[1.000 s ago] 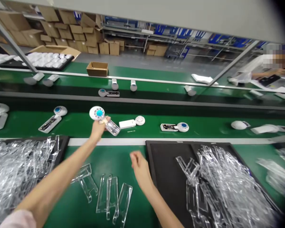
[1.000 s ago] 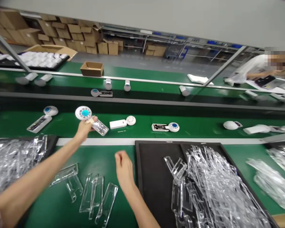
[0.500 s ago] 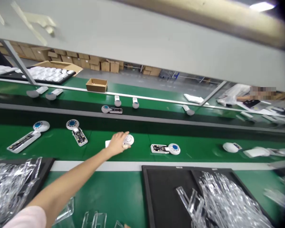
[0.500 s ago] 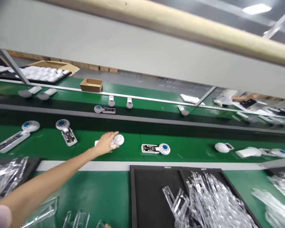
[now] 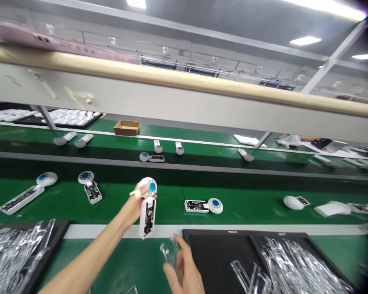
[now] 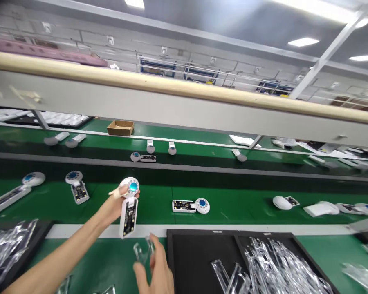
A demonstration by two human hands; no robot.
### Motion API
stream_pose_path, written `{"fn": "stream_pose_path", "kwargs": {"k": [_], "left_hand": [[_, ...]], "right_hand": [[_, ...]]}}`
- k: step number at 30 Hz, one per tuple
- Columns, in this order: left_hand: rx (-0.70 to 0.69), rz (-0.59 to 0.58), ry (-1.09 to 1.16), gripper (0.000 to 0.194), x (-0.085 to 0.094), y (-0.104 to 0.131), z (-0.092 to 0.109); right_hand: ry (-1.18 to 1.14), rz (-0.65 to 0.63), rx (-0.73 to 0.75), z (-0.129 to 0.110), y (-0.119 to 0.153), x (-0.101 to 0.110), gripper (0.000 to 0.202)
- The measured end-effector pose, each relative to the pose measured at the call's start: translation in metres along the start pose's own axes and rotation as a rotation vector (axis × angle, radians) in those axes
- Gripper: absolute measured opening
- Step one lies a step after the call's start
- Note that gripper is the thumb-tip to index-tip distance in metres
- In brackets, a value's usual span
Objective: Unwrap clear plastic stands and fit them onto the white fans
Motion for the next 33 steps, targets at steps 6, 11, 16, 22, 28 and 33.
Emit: {"fn": "stream_pose_path", "kwargs": {"k": [6, 11, 16, 22, 28, 33], "left_hand": [[0.182, 0.081, 0.473, 0.038, -0.001, 0.054, -0.003], [0.232, 0.086, 0.542, 0.037, -0.002, 0.070, -0.002], [0.221, 0.106, 0.591, 0.037, -0.001, 0.075, 0.000], [0.206, 0.098, 0.557, 0.037, -0.007, 0.081, 0.008], [0.185, 0.098, 0.524, 0.042, -0.005, 0.084, 0.011], [0.287, 0.025, 0.079, 0.051, 0.003, 0.091, -0.020]], "right_hand": [[-0.127, 0.025, -0.012, -0.074, -0.043, -0.023, 0.042], [-0.095, 0.133, 0.043, -0.093, -0.034, -0.024, 0.047], [-0.043, 0.188, 0.101, -0.094, -0.031, -0.019, 0.051], [-0.005, 0.191, 0.096, -0.094, -0.027, -0.019, 0.051], [-0.028, 0.152, 0.093, -0.085, -0.015, -0.026, 0.054], [0.074, 0.110, 0.222, -0.079, -0.018, -0.024, 0.054]]}}
Point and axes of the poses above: each hand's wrist, its own y-axis away from the middle knuckle, its own x-axis out of the back of the hand, z = x × y, the point moved 10 cm from there along -y, towards the middle knuckle, and after that the axes turned 11 degrees about z, right-handed, at the moved point
